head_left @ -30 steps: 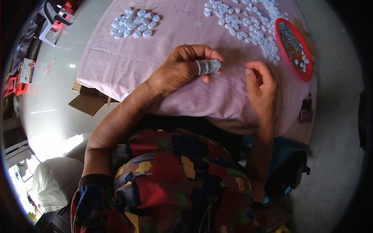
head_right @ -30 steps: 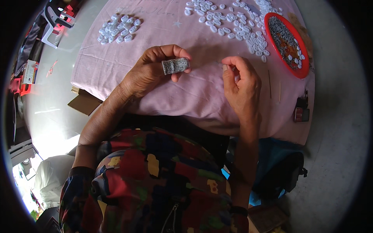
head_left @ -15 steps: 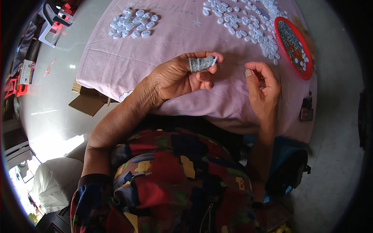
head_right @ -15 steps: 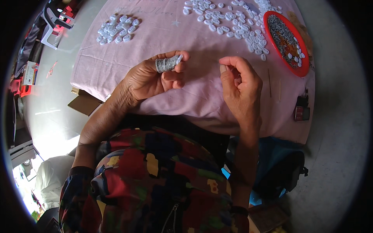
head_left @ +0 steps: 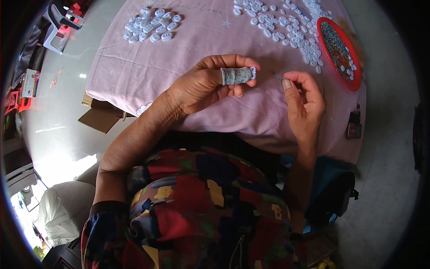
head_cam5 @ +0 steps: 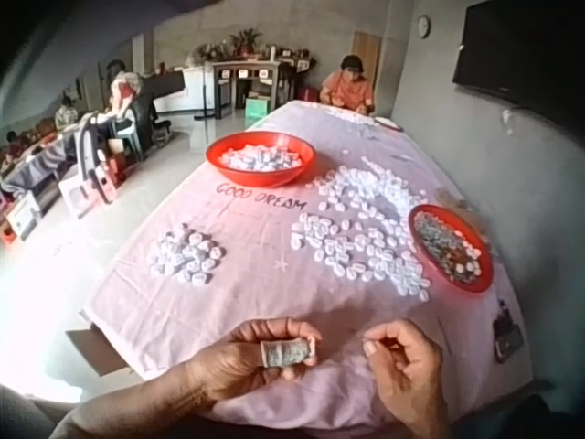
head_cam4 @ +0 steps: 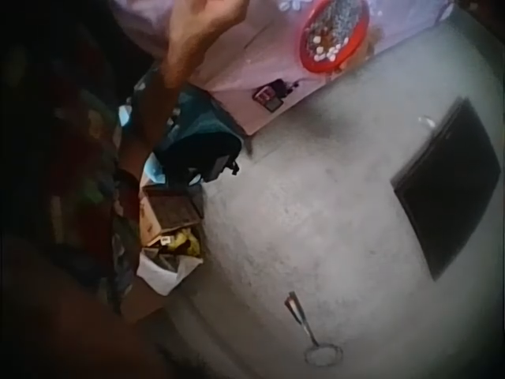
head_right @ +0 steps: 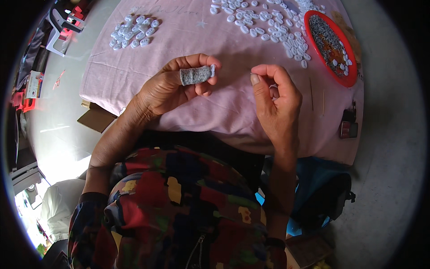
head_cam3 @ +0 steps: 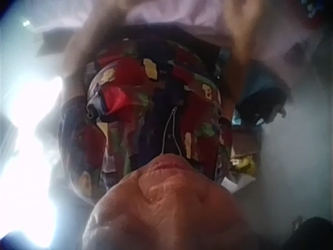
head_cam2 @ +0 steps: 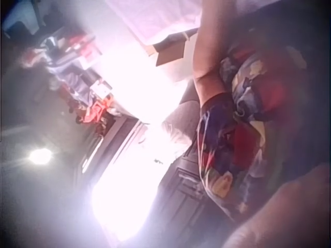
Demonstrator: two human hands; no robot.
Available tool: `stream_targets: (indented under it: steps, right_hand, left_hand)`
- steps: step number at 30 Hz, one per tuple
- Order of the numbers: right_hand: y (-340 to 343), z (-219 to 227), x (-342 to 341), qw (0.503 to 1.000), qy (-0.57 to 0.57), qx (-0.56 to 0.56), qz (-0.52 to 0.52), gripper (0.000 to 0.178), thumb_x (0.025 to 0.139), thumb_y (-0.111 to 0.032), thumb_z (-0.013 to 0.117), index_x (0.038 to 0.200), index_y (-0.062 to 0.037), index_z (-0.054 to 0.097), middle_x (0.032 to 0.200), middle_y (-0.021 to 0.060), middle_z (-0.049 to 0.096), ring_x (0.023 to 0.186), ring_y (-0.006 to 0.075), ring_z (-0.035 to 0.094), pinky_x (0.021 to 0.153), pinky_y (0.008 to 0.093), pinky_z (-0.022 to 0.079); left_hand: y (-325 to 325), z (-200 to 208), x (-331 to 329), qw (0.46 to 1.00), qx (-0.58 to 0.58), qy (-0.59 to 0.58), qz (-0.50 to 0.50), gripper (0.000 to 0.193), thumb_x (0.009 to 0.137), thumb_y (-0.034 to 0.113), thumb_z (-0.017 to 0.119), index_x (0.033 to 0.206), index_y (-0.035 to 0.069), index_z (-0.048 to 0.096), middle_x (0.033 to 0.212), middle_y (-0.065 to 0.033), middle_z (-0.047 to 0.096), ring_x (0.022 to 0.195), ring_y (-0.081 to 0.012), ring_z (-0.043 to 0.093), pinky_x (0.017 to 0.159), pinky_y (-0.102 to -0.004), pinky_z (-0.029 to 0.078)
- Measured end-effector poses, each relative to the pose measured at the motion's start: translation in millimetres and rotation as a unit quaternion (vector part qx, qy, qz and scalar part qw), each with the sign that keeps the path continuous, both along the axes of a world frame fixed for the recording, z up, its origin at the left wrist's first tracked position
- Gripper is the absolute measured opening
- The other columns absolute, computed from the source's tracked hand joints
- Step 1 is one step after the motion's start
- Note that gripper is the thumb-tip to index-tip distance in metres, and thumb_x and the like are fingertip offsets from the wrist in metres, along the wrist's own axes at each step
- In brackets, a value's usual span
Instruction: The person assembles plastic cord locks by inserting small metal pins into plastic components by hand and then arranges the plastic pieces on the table.
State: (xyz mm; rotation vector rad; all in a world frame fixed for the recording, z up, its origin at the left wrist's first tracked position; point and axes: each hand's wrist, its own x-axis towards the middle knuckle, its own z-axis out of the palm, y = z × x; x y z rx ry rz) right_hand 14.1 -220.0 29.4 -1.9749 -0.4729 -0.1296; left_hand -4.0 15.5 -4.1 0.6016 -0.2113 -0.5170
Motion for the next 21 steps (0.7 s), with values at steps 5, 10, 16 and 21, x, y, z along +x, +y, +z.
stream_targets:
  steps: [5,10,16,21]
  right_hand:
    - [11.1,-4.6,-6.3,0.997,0.03,0.054,0.046,0.012,0.092,-0.002,0.062,0.104,0.0016,0.061,0.093,0.0006,0.059,0.083,0.0047,0.051,0.075,0.0183,0.042]
    - [23.6,-4.5,-14.1,0.981,0.062,0.158,0.09,0.015,0.091,0.001,0.063,0.106,0.0022,0.06,0.095,0.0015,0.059,0.083,0.0045,0.052,0.074,0.0176,0.042]
    - [27.4,-0.6,-18.3,0.974,0.055,0.202,0.09,0.016,0.09,0.003,0.063,0.105,0.0026,0.059,0.095,0.0033,0.061,0.082,0.004,0.052,0.071,0.0167,0.041]
    - [28.9,-7.2,-17.5,0.974,0.044,0.202,0.09,0.016,0.089,0.004,0.064,0.104,0.0036,0.06,0.094,0.0046,0.062,0.084,0.007,0.057,0.072,0.0189,0.046]
  left_hand:
    - [-5.4,4.8,-3.4,0.992,0.091,-0.07,0.049,0.027,0.093,0.0,0.053,0.118,-0.003,0.061,0.105,-0.0097,0.066,0.092,-0.0143,0.064,0.077,-0.0249,0.053]
    - [-8.1,10.6,-6.1,0.972,0.186,-0.116,0.081,0.023,0.093,0.001,0.054,0.113,-0.001,0.065,0.098,-0.0069,0.067,0.09,-0.0107,0.062,0.075,-0.023,0.051]
    - [-8.3,9.6,-7.0,0.975,0.174,-0.105,0.089,0.022,0.092,0.001,0.056,0.111,-0.001,0.066,0.098,-0.0073,0.069,0.084,-0.0105,0.063,0.073,-0.0232,0.052]
    - [-11.7,8.3,-8.6,0.969,0.199,-0.103,0.104,0.023,0.09,-0.002,0.055,0.111,-0.002,0.066,0.099,-0.0079,0.069,0.083,-0.0109,0.063,0.072,-0.0238,0.052]
